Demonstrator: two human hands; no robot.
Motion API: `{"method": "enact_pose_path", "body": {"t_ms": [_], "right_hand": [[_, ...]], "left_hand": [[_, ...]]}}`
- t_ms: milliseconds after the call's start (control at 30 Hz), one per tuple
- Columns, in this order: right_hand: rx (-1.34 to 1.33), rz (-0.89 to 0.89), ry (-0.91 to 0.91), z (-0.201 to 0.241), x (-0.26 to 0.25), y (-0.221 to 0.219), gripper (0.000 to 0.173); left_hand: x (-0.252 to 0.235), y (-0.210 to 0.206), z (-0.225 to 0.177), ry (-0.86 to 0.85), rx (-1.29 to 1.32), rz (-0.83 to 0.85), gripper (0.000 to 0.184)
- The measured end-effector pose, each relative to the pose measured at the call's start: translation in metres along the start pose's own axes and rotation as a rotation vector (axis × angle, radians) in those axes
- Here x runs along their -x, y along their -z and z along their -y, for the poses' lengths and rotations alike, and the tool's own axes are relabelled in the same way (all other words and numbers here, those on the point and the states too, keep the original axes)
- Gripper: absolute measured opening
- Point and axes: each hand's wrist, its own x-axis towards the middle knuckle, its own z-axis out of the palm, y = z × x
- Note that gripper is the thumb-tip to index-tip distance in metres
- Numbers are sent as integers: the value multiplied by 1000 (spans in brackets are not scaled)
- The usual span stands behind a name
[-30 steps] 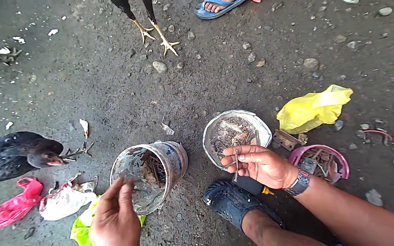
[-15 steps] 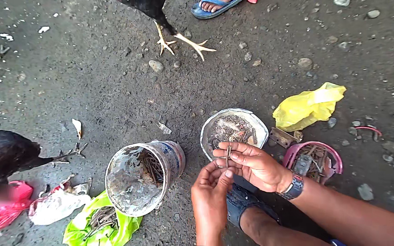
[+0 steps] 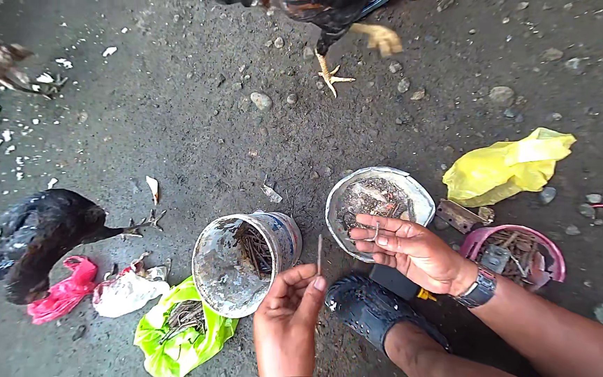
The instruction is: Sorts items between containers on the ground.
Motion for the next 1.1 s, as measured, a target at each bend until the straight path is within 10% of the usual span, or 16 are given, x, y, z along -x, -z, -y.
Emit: {"method": "enact_pose_path", "body": {"t_ms": [233, 467, 700, 933, 1100], "right_hand": [[42, 209, 4, -1, 7, 6, 37], [175, 500, 65, 5, 16, -14, 34], [471, 425, 297, -8, 15, -34, 29], [706, 515, 417, -8, 4, -54, 48], [877, 173, 411, 41, 2, -18, 37]], "left_hand": [[-19, 74, 7, -198, -604, -356, 35], [15, -11, -4, -44, -193, 299, 27], [20, 3, -9, -70, -95, 365, 22], [14, 106, -14, -183, -487, 83, 24], [-3, 244, 32, 257, -901, -443, 28]]}}
